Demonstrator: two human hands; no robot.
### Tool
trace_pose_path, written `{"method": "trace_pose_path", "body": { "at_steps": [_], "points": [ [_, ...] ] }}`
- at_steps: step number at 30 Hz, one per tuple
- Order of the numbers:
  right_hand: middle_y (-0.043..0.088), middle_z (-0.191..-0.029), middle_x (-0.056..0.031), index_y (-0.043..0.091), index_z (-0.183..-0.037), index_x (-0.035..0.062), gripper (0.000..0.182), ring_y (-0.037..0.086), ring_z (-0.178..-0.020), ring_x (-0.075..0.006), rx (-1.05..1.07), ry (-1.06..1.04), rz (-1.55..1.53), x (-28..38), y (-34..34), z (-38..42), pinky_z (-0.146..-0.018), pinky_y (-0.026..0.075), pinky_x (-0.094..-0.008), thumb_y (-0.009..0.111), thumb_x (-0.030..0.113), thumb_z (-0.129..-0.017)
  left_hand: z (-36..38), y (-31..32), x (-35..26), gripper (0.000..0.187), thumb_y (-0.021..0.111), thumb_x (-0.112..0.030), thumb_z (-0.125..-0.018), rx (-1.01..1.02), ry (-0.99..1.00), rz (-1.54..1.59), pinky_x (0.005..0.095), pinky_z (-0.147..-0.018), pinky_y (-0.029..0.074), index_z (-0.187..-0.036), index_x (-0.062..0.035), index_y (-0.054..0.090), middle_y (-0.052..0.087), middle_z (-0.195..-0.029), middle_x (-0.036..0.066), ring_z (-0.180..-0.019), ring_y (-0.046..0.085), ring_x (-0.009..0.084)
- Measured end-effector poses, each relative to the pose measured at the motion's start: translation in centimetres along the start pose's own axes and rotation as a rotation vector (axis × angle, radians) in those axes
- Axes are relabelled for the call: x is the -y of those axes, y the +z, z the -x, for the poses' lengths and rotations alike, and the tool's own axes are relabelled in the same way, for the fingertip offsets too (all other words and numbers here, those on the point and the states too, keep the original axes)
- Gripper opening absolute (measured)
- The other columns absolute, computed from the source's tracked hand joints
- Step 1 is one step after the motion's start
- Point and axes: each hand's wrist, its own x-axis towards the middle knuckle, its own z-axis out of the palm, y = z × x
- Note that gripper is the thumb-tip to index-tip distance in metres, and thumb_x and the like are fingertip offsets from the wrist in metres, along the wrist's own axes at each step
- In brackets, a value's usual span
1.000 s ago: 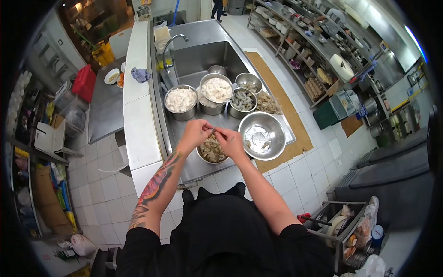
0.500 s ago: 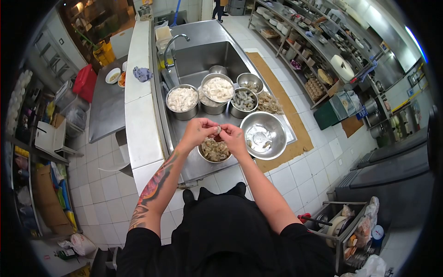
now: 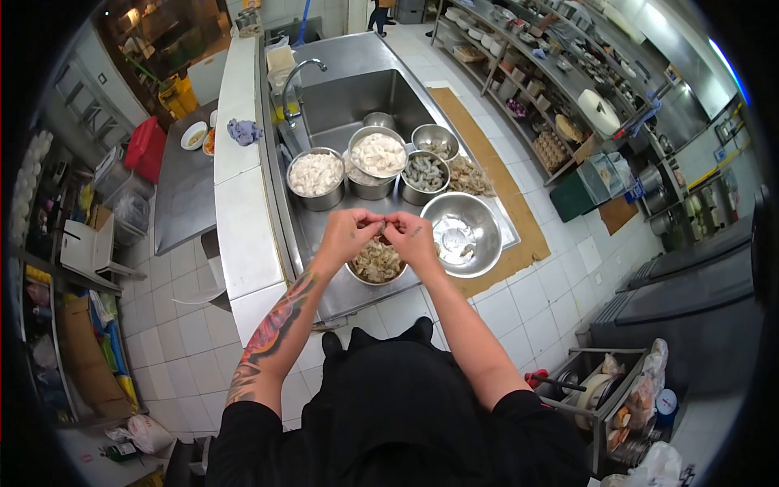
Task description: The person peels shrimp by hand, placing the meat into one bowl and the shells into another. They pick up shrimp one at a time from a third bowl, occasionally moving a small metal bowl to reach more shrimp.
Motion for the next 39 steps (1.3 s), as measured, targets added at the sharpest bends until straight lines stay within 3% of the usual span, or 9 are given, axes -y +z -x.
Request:
{"method": "trace_pose_path", "body": {
  "at_steps": [2, 5, 9, 18, 23, 27, 29, 32, 39],
  "points": [
    [0.075, -0.084, -0.0097, 0.071, -0.105, -0.0069, 0.020, 0.071, -0.071, -0.0134, 0.010, 0.196, -0.428, -0.8, 0.2, 0.0, -0.067, 0.059, -0.0279, 0.065, 0.008, -0.094, -0.1, -0.1, 0.1, 0.016, 0.073, -0.004, -0.091, 0.003, -0.003, 0.014, 0.0243, -0.072, 0.057, -0.104, 0.0052, 0.075, 0.077, -0.090, 0.008, -0.080, 0.071, 0.0098],
    [0.074, -0.088, -0.0090, 0.069, -0.106, -0.0069, 0.018, 0.071, -0.073, -0.0121, -0.007, 0.208, -0.632, -0.6, 0.2, 0.2, -0.067, 0.059, -0.0262, 0.062, 0.006, -0.097, -0.6, -0.1, 0.5, 0.015, 0.073, -0.003, -0.091, 0.004, 0.047, 0.109, 0.0238, -0.074, 0.056, -0.104, 0.0045, 0.075, 0.076, -0.092, 0.008, -0.082, 0.070, 0.0093],
    [0.075, -0.093, -0.0094, 0.069, -0.112, -0.0060, 0.020, 0.072, -0.077, -0.0123, -0.009, 0.202, -0.673, -0.4, 0.6, 0.2, -0.069, 0.060, -0.0263, 0.060, 0.006, -0.098, -0.9, -0.1, 1.2, 0.013, 0.072, -0.002, -0.092, -0.037, 0.034, 0.130, 0.0244, -0.075, 0.056, -0.103, 0.0042, 0.074, 0.076, -0.093, 0.008, -0.083, 0.070, 0.0095],
    [0.074, -0.091, -0.0090, 0.070, -0.112, -0.0065, 0.020, 0.072, -0.078, -0.0137, 0.002, 0.144, -0.293, 1.2, -0.1, 0.2, -0.073, 0.061, -0.0276, 0.059, 0.004, -0.098, -0.1, 0.3, -0.3, 0.016, 0.073, -0.003, -0.090, -0.105, 0.054, 0.113, 0.0255, -0.071, 0.057, -0.103, 0.0045, 0.074, 0.077, -0.091, 0.009, -0.080, 0.072, 0.0110],
    [0.074, -0.092, -0.0095, 0.069, -0.113, -0.0065, 0.021, 0.072, -0.078, -0.0135, 0.014, 0.232, -0.730, 0.2, 0.1, 0.3, -0.073, 0.061, -0.0283, 0.061, 0.006, -0.098, -0.8, 0.2, 1.5, 0.015, 0.072, -0.002, -0.092, -0.046, 0.021, 0.335, 0.0257, -0.076, 0.059, -0.105, 0.0053, 0.073, 0.076, -0.095, 0.011, -0.083, 0.072, 0.0121],
    [0.076, -0.091, -0.0101, 0.071, -0.111, -0.0069, 0.023, 0.072, -0.080, -0.0126, 0.030, 0.193, -0.695, 0.2, -0.2, 0.1, -0.069, 0.058, -0.0271, 0.065, 0.008, -0.095, -0.2, -0.2, -0.5, 0.017, 0.072, -0.002, -0.091, -0.059, 0.037, 0.133, 0.0247, -0.075, 0.058, -0.106, 0.0052, 0.075, 0.077, -0.093, 0.010, -0.082, 0.071, 0.0102],
    [0.076, -0.091, -0.0096, 0.072, -0.111, -0.0046, 0.022, 0.071, -0.076, -0.0123, 0.011, 0.038, -0.267, 0.9, -0.7, 0.2, -0.069, 0.058, -0.0281, 0.065, 0.009, -0.095, 0.1, 0.0, -0.9, 0.017, 0.073, -0.002, -0.091, -0.061, 0.057, 0.035, 0.0242, -0.074, 0.057, -0.105, 0.0051, 0.075, 0.077, -0.092, 0.009, -0.081, 0.071, 0.0094],
    [0.077, -0.092, -0.0094, 0.073, -0.110, -0.0029, 0.021, 0.071, -0.073, -0.0118, 0.036, -0.008, -0.020, 0.5, -0.9, -0.3, -0.068, 0.058, -0.0290, 0.065, 0.009, -0.095, 0.0, 0.2, -0.2, 0.017, 0.074, -0.003, -0.090, -0.060, 0.113, -0.044, 0.0236, -0.073, 0.056, -0.105, 0.0048, 0.076, 0.077, -0.091, 0.008, -0.080, 0.070, 0.0083],
    [0.075, -0.086, -0.0080, 0.070, -0.107, -0.0037, 0.017, 0.070, -0.071, -0.0110, -0.036, 0.157, -0.541, 0.0, 0.1, 0.4, -0.064, 0.055, -0.0269, 0.062, 0.006, -0.096, 0.0, 0.2, -0.8, 0.017, 0.076, -0.008, -0.088, -0.077, 0.108, 0.043, 0.0272, -0.070, 0.055, -0.102, 0.0016, 0.076, 0.077, -0.087, 0.011, -0.078, 0.071, 0.0112]
  ]
}}
